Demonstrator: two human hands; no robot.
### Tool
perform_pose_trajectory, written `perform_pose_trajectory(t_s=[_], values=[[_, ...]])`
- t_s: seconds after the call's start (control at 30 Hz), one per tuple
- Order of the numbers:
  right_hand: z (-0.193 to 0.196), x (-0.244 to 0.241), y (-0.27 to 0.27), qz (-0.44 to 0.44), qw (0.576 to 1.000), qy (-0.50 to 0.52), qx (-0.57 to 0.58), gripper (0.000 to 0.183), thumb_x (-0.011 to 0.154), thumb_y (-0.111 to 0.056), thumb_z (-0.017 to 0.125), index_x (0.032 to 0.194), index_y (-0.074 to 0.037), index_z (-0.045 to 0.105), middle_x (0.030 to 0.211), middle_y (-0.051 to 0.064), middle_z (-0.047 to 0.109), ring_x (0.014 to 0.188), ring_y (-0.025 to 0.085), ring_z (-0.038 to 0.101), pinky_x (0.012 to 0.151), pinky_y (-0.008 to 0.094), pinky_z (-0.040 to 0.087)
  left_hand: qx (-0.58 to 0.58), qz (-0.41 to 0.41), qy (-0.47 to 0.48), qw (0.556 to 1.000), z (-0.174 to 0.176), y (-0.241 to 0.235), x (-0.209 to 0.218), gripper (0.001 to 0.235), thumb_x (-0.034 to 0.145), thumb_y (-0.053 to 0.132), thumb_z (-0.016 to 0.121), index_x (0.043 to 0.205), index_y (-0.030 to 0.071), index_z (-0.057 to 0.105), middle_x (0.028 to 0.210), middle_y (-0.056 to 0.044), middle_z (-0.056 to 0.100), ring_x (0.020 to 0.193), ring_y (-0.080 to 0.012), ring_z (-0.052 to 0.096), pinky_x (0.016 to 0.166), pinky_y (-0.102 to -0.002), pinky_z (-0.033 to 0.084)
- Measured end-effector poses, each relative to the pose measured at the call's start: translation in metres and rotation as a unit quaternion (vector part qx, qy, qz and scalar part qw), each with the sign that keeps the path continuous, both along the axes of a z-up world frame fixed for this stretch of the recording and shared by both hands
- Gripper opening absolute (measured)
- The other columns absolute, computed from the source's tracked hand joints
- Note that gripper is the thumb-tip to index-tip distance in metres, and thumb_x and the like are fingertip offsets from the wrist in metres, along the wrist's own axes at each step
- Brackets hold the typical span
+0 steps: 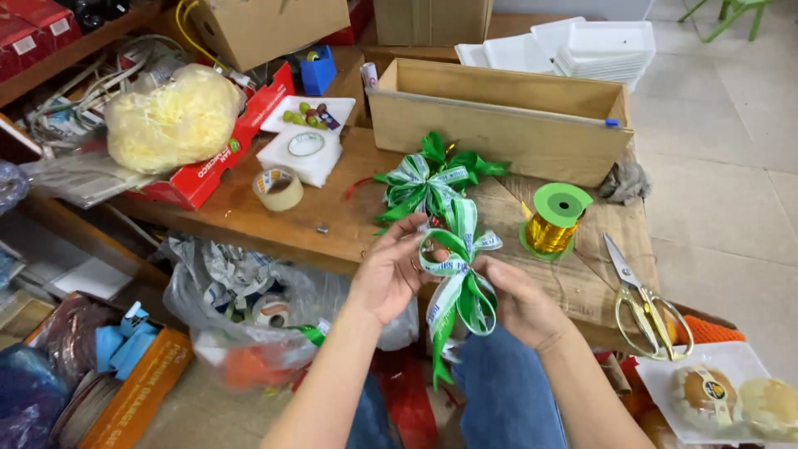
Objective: The person forms a decorative bow from a green and white ribbon, folds and loops the ribbon, secures it with a thin gold wire, and trims the ends with scissors. The finished bow is placed on the table.
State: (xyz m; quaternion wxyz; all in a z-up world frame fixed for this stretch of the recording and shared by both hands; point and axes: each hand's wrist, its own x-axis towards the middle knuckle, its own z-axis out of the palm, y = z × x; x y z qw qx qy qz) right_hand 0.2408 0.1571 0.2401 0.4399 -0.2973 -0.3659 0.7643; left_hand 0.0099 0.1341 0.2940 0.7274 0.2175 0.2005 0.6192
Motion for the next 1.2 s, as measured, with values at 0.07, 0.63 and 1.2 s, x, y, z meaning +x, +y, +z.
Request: perform_pose_trajectory(t_s=[0.07, 0.63, 1.2], values=[[0.000, -0.006, -0.012, 0.000, 1.000, 0.010, -0.011, 0.029, 0.096, -0.019, 0.067, 0.119, -0.001, 0.070, 0.105, 0.014, 0.074, 0.094, 0.029, 0.071, 0.085, 0.047, 0.058, -0.015, 0.027, 0.000, 1.000, -0.004, -0.023, 0.008, 0.035, 0.100, 0.009, 0.064, 0.135, 0.011, 0.061, 0.112, -0.019, 0.076, 0.095, -0.0382, 0.078, 0.081, -0.050, 0.068], [0.017, -0.028, -0.079, -0.126, 0.989, -0.035, -0.075, 0.016, 0.086, -0.001, 0.082, 0.097, 0.002, 0.072, 0.079, 0.013, 0.072, 0.071, 0.022, 0.074, 0.067, 0.036, 0.063, 0.043, 0.146, 0.088, 0.984, -0.058, -0.082, 0.041, 0.045, 0.088, -0.002, 0.076, 0.130, 0.005, 0.059, 0.108, -0.013, 0.078, 0.097, -0.0197, 0.071, 0.094, -0.032, 0.053], [0.011, -0.014, -0.096, -0.184, 0.959, -0.199, 0.079, 0.024, 0.082, -0.012, 0.092, 0.099, -0.005, 0.077, 0.081, 0.005, 0.074, 0.075, 0.008, 0.064, 0.068, 0.022, 0.055, -0.056, 0.118, 0.057, 0.990, -0.064, -0.101, 0.018, 0.050, 0.096, 0.028, 0.070, 0.141, 0.010, 0.058, 0.097, -0.008, 0.074, 0.095, -0.0200, 0.077, 0.096, -0.039, 0.056]])
